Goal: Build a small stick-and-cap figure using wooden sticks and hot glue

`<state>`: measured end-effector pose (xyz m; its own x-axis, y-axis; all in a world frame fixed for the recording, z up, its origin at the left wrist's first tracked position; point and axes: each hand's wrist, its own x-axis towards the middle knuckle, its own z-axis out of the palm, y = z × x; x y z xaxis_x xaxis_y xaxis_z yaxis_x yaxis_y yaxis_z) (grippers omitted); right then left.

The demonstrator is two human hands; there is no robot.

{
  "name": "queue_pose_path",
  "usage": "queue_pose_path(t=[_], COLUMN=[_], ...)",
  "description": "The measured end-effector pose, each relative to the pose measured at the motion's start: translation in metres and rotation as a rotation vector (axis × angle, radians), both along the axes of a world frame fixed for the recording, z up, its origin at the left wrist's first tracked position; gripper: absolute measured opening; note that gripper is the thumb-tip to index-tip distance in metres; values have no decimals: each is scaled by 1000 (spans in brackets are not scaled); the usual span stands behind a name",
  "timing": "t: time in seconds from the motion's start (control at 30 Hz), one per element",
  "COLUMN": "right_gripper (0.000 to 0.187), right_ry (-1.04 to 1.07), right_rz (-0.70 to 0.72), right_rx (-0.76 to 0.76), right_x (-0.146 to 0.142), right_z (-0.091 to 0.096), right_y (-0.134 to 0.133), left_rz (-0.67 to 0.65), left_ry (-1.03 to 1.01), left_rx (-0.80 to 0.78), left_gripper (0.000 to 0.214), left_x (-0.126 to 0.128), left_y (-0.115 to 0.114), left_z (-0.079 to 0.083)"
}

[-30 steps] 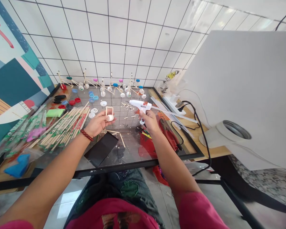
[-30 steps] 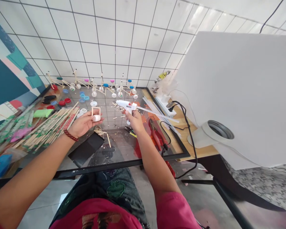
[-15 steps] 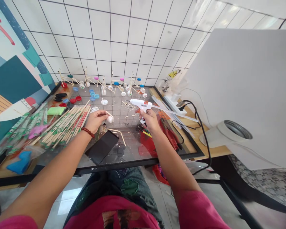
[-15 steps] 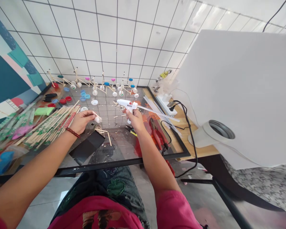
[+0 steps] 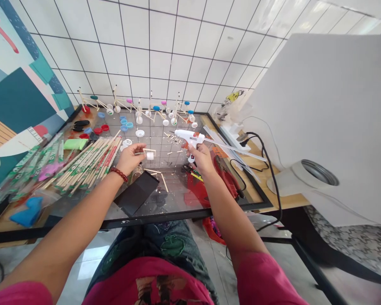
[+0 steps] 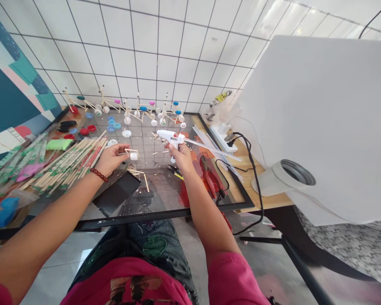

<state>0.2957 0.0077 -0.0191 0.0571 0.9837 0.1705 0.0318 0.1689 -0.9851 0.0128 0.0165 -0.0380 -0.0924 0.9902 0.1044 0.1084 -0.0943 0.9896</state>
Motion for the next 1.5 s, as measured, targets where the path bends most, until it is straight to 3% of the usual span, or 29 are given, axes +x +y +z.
queue_pose_path(t=[0.37,0.6,0.9,1.17,1.5], right_gripper=[54,56,55,52,56], right_ry=[-9,-16,-32,-1,-26], right_rz=[-5,-12,2,2,27], right_rx=[7,2,13,5,20], right_x=[2,1,1,0,-1], right_z=[-2,1,0,2,-3], right_y=[1,1,0,-1,1], left_rz=[54,115,29,2,60], left_ry=[118,87,86,229,300], left_rx=[0,21,-26,-33,-12], left_gripper=[38,28,56,43,48], left_x=[-1,-2,-5,-8,-4], left_y=[0,0,2,4,0], left_z=[-1,1,2,0,2])
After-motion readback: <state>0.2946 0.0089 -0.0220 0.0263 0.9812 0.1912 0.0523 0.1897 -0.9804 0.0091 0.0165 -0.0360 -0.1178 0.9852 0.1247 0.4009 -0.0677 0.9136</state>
